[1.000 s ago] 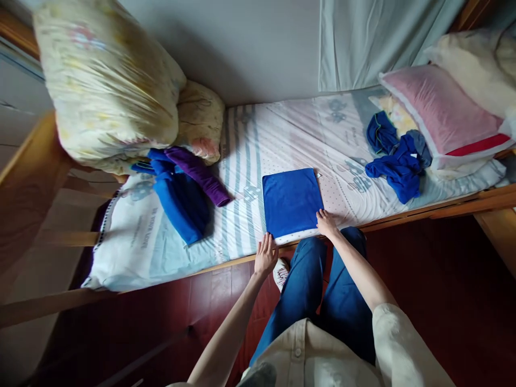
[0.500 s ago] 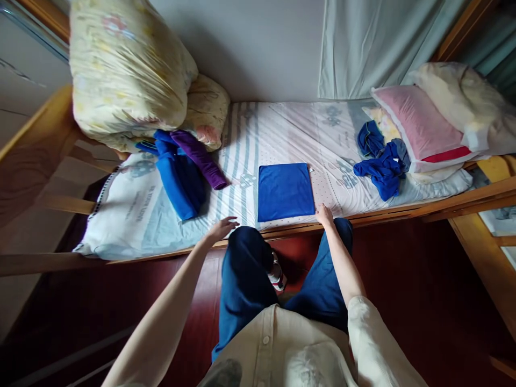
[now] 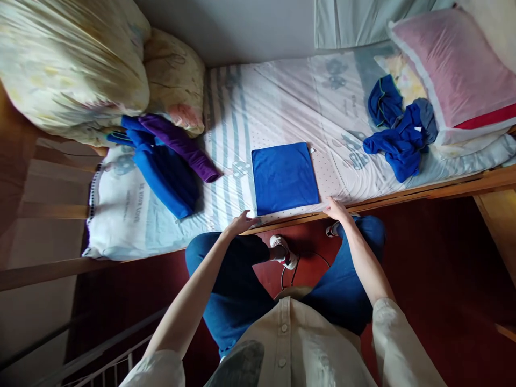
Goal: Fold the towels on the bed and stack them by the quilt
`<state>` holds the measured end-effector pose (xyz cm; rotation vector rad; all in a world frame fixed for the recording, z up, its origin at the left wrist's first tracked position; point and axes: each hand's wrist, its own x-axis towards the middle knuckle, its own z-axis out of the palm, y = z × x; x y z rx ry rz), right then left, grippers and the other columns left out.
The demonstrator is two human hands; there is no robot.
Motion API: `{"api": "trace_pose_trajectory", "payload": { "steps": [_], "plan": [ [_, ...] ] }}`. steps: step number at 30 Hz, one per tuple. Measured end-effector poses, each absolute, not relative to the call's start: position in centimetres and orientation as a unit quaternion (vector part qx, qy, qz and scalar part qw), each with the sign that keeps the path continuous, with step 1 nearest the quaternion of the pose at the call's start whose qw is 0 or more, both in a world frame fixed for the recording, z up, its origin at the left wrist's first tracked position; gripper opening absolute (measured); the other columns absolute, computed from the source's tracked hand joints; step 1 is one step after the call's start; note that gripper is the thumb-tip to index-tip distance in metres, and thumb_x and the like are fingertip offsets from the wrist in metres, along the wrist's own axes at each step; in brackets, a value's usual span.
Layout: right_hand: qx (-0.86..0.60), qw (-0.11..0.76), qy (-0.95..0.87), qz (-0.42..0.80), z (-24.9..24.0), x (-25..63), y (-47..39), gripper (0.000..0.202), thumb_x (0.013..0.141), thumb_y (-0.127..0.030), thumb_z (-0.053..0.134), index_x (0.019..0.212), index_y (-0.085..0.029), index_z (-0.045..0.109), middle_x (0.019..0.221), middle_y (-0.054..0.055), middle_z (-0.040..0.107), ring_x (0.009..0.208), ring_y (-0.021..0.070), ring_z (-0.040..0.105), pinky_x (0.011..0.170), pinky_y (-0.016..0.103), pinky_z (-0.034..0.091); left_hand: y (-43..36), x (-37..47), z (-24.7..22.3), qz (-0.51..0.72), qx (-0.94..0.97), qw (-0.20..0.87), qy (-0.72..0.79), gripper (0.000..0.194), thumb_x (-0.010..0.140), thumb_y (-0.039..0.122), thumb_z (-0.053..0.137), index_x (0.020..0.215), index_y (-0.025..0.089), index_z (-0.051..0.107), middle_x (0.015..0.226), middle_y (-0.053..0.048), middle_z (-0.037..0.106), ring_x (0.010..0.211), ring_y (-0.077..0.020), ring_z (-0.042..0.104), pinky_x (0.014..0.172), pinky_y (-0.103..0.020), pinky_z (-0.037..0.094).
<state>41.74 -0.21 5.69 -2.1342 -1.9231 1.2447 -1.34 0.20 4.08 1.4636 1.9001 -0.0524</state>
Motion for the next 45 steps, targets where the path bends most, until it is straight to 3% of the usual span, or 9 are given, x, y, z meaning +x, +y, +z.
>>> {"api": "trace_pose_trajectory", "payload": {
  "steps": [5,11,20,26,32,36,39,42,45],
  "plan": [
    [-0.688,-0.015,-0.615,0.385,5.6,39.7,1.3,0.060,0.089,-0.019,0.077,0.146,-0.018,0.055,0.102,0.008,0.081,0.114,0.0280,0.074,0.098,0.033,0.055,0.1,0.1,3.2,0.023,0.501,0.422,0.755,0.070,0.080,0.036,0.078,0.143,0.018,0.056,0.109,-0.013,0.080,0.103,-0.0314,0.075,0.092,-0.038,0.055],
    [-0.708,-0.035,-0.549,0.442,5.8,37.8,2.5,0.061,0.090,-0.022,0.076,0.145,-0.018,0.050,0.071,-0.001,0.072,0.075,0.0210,0.076,0.082,0.028,0.059,-0.6,1.1,2.3,0.197,0.349,0.562,0.724,0.083,0.068,0.028,0.084,0.146,0.021,0.056,0.080,-0.001,0.071,0.076,-0.0196,0.071,0.075,-0.032,0.058],
    [-0.750,0.085,-0.439,0.487,4.8,35.9,4.1,0.040,0.094,-0.031,0.070,0.128,-0.023,0.050,0.073,-0.006,0.065,0.050,0.0098,0.062,0.054,0.018,0.051,-0.5,2.2,0.2,0.278,0.309,0.567,0.711,0.064,0.066,0.033,0.083,0.126,0.013,0.072,0.077,-0.001,0.066,0.077,-0.0173,0.068,0.073,-0.029,0.057],
    [-0.763,0.125,-0.450,0.447,4.1,35.2,3.7,0.038,0.085,-0.008,0.054,0.121,-0.020,0.060,0.072,-0.003,0.066,0.062,0.0154,0.067,0.068,0.024,0.055,0.1,3.6,0.8,0.157,0.450,0.416,0.775,0.053,0.071,0.022,0.071,0.123,0.012,0.075,0.083,-0.006,0.074,0.084,-0.0239,0.072,0.080,-0.035,0.058],
    [-0.752,0.118,-0.444,0.473,4.5,36.4,1.2,0.031,0.083,-0.008,0.055,0.106,-0.018,0.073,0.062,0.000,0.066,0.059,0.0161,0.064,0.065,0.025,0.053,-1.6,4.4,2.1,0.138,0.492,0.325,0.795,0.037,0.072,0.013,0.066,0.108,0.013,0.076,0.102,-0.017,0.076,0.107,-0.0349,0.070,0.096,-0.047,0.055],
    [-0.732,0.134,-0.462,0.482,5.2,37.5,0.2,0.023,0.089,-0.016,0.061,0.105,-0.016,0.078,0.080,0.003,0.075,0.065,0.0129,0.066,0.066,0.023,0.054,-2.9,4.7,2.7,0.160,0.504,0.300,0.794,0.030,0.073,0.012,0.062,0.100,0.017,0.075,0.100,-0.015,0.075,0.113,-0.0331,0.066,0.102,-0.048,0.053],
    [-0.707,0.158,-0.509,0.465,5.4,37.8,-0.2,0.034,0.081,-0.022,0.077,0.115,-0.017,0.077,0.091,0.003,0.078,0.077,0.0141,0.069,0.078,0.025,0.057,-3.0,4.8,3.0,0.181,0.511,0.292,0.788,0.026,0.074,0.012,0.061,0.094,0.018,0.075,0.096,-0.012,0.073,0.110,-0.0299,0.067,0.104,-0.045,0.053],
    [-0.685,0.152,-0.571,0.427,5.2,37.8,-0.5,0.055,0.069,-0.014,0.084,0.123,-0.016,0.075,0.091,0.003,0.077,0.084,0.0165,0.070,0.089,0.030,0.058,-2.5,4.7,3.2,0.203,0.505,0.287,0.788,0.022,0.074,0.014,0.062,0.091,0.019,0.075,0.099,-0.010,0.071,0.110,-0.0280,0.067,0.107,-0.044,0.052],
    [-0.681,0.138,-0.613,0.377,4.8,37.5,-0.5,0.050,0.071,-0.007,0.074,0.120,-0.016,0.075,0.095,0.005,0.077,0.094,0.0203,0.072,0.097,0.035,0.056,-1.9,4.7,3.2,0.223,0.494,0.286,0.790,0.019,0.073,0.017,0.065,0.089,0.018,0.075,0.109,-0.011,0.071,0.116,-0.0292,0.066,0.108,-0.043,0.052]
  ]
}}
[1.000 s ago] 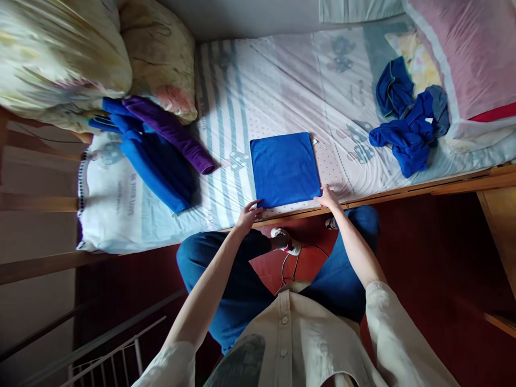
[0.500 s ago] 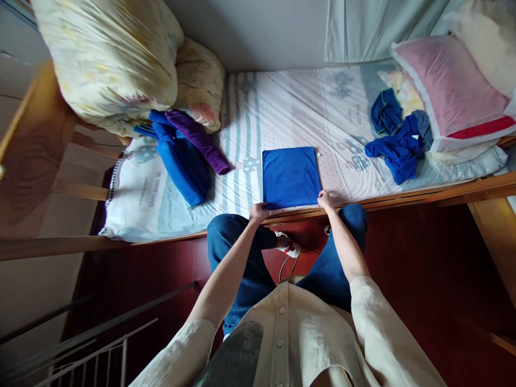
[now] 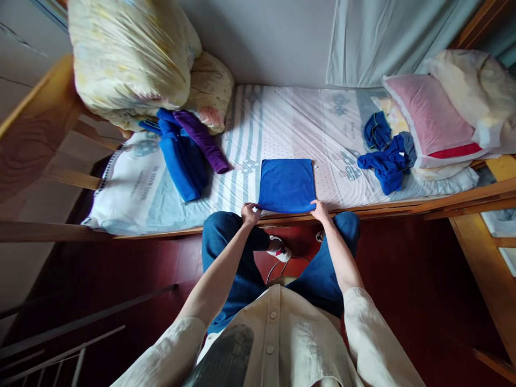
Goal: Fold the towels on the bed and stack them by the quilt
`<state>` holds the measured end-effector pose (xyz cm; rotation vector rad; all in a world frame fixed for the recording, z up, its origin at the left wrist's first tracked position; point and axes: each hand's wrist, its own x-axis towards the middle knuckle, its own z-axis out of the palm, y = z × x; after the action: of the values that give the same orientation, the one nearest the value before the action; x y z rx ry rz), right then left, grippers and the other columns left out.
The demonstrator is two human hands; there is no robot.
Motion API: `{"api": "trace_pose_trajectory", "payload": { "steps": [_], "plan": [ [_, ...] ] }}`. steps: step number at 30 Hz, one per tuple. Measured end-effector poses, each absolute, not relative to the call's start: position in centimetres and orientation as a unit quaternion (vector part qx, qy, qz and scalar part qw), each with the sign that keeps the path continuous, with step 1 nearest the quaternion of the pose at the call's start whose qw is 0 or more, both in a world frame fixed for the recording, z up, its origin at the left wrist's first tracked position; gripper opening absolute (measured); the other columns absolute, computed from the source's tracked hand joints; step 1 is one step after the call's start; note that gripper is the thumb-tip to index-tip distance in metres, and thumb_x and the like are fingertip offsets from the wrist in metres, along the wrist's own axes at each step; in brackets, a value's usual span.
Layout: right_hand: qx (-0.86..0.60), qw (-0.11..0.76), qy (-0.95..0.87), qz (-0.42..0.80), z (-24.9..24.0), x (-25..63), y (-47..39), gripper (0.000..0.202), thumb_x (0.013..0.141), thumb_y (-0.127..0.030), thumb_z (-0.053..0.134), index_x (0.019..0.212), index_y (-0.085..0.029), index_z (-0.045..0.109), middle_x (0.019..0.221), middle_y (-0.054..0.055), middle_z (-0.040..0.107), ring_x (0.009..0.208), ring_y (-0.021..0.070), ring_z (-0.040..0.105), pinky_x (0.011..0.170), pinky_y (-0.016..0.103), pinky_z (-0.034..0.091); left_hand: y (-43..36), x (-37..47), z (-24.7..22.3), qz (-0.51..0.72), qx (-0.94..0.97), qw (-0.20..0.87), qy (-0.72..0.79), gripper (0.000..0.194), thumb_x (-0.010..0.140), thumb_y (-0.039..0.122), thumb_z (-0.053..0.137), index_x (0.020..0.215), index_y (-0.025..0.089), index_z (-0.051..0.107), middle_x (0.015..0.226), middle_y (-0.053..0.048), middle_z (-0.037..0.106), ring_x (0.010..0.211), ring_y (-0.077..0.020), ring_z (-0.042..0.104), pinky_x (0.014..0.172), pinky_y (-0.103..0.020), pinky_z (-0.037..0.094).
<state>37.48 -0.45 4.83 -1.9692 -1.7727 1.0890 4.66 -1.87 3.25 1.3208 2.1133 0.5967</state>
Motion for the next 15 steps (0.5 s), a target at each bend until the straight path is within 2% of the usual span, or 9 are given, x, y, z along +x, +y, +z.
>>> {"api": "trace_pose_trajectory", "payload": {
  "steps": [5,9,12,15],
  "plan": [
    [-0.699,0.164,-0.622,0.311,4.3,36.9,0.6,0.041,0.072,-0.004,0.056,0.104,-0.018,0.078,0.112,0.008,0.075,0.110,0.0235,0.069,0.106,0.037,0.052,-1.0,4.9,2.9,0.296,0.422,0.345,0.784,0.026,0.079,0.023,0.065,0.101,0.016,0.075,0.115,-0.011,0.075,0.108,-0.0264,0.071,0.099,-0.038,0.057],
    [-0.709,0.215,-0.603,0.295,4.0,36.6,1.4,0.033,0.073,-0.008,0.058,0.096,-0.016,0.079,0.125,0.012,0.071,0.118,0.0234,0.067,0.112,0.035,0.049,-0.5,5.1,2.4,0.337,0.393,0.377,0.768,0.026,0.082,0.025,0.063,0.104,0.014,0.073,0.108,-0.011,0.077,0.105,-0.0234,0.072,0.098,-0.035,0.058],
    [-0.695,0.259,-0.580,0.336,3.8,36.3,1.8,0.030,0.074,-0.009,0.060,0.097,-0.016,0.079,0.132,0.012,0.072,0.125,0.0228,0.066,0.114,0.034,0.048,-0.1,5.3,2.1,0.335,0.389,0.375,0.772,0.024,0.083,0.026,0.063,0.103,0.015,0.071,0.100,-0.010,0.076,0.100,-0.0231,0.072,0.093,-0.033,0.058],
    [-0.673,0.294,-0.543,0.408,3.6,36.0,2.1,0.031,0.077,-0.012,0.062,0.104,-0.015,0.077,0.126,0.012,0.076,0.119,0.0214,0.070,0.108,0.032,0.052,0.3,5.5,2.1,0.320,0.403,0.360,0.778,0.027,0.086,0.033,0.065,0.107,0.016,0.070,0.091,-0.008,0.073,0.097,-0.0237,0.072,0.087,-0.032,0.057]
  ]
}}
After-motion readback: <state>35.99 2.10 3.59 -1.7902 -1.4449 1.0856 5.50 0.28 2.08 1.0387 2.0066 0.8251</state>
